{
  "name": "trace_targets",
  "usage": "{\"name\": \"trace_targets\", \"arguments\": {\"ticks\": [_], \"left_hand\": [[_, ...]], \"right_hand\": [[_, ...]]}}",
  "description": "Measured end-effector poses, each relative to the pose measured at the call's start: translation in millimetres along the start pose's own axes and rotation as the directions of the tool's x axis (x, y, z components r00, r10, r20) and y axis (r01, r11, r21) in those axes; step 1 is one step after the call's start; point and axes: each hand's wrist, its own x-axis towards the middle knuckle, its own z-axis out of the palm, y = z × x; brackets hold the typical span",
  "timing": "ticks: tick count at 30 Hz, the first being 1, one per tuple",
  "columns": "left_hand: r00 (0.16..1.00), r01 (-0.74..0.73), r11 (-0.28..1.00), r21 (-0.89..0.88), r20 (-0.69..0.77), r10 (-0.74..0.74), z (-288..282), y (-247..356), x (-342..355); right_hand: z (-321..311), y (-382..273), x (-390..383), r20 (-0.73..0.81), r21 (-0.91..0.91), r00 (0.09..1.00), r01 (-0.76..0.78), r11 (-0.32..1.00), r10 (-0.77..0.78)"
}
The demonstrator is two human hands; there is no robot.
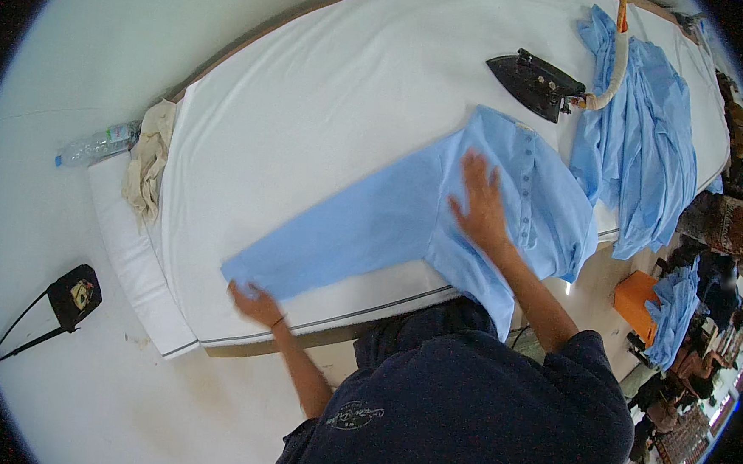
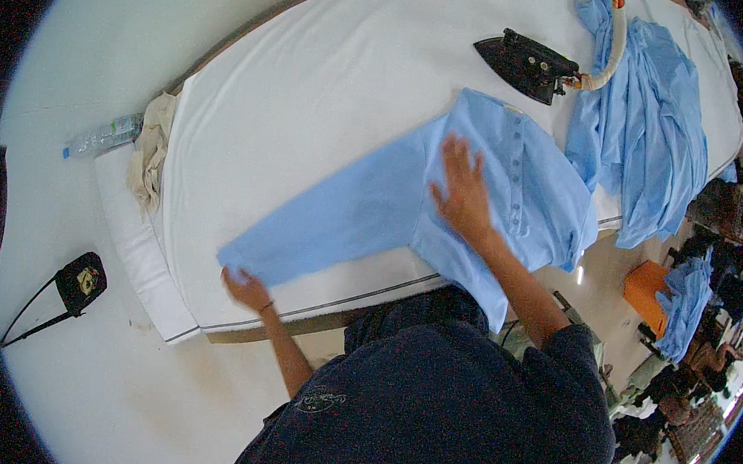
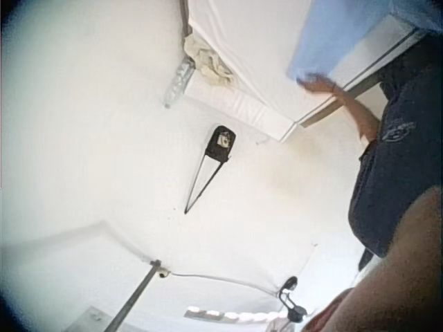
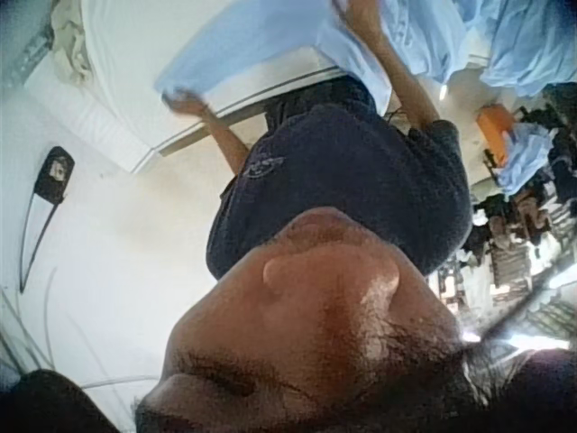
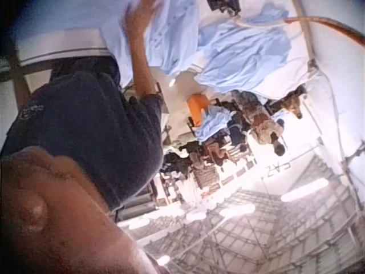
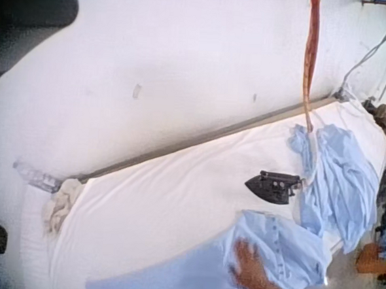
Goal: The person irons a light blue shirt on a white ironing board, smoothing the fabric and using a steam iron to remove wrinkles. They repeatedly adjust the shirt, flip it over, and iron different sections including the sleeves and body.
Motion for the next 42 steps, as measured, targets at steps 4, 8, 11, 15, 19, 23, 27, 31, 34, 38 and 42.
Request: {"name": "trace_targets", "arguments": {"ticks": [4,8,11,15,19,23,27,31,34,38,42], "left_hand": [[0.794,-0.32,0.806,-0.498,0.324,0.514,57,254,-52],[0.48,-0.469,0.519,-0.715,0.287,0.829,61,395,-101],[0.443,-0.718,0.567,-0.404,0.363,0.82,115,399,-81],[0.374,-0.719,0.504,-0.478,0.345,0.861,122,392,-56],[0.429,-0.67,0.556,-0.491,0.355,0.83,127,397,-57],[0.511,-0.537,0.606,-0.587,0.345,0.787,129,393,-35],[0.633,-0.521,0.664,-0.537,0.28,0.722,120,344,13],[0.797,-0.403,0.826,-0.394,0.292,0.528,69,222,55],[0.888,-0.271,0.946,-0.177,0.333,0.316,30,96,49],[0.948,-0.126,0.985,0.118,0.307,0.084,-13,-41,6],[0.972,0.107,0.992,0.07,0.202,-0.119,-32,-112,-45]], "right_hand": [[-24,52,62,-0.39,0.028,0.911,-0.132,0.991,0.132],[-16,53,77,-0.253,0.018,0.961,0.117,0.993,-0.109],[8,86,88,-0.062,-0.14,0.975,0.202,0.969,-0.213],[15,101,102,-0.009,-0.245,0.989,0.141,0.959,-0.147],[17,101,110,-0.063,-0.292,0.99,0.103,0.951,-0.126],[10,90,114,-0.086,-0.387,0.993,0.041,0.921,-0.08],[-49,108,152,-0.485,-0.332,0.867,-0.065,0.941,-0.111],[-128,176,195,-0.141,-0.134,0.97,-0.215,0.967,0.197],[-152,189,226,0.234,0.008,0.935,-0.277,0.961,0.267],[-132,150,218,0.073,-0.355,0.996,-0.027,0.934,0.056],[-134,33,168,0.05,-0.283,0.998,0.05,0.958,-0.037]]}}
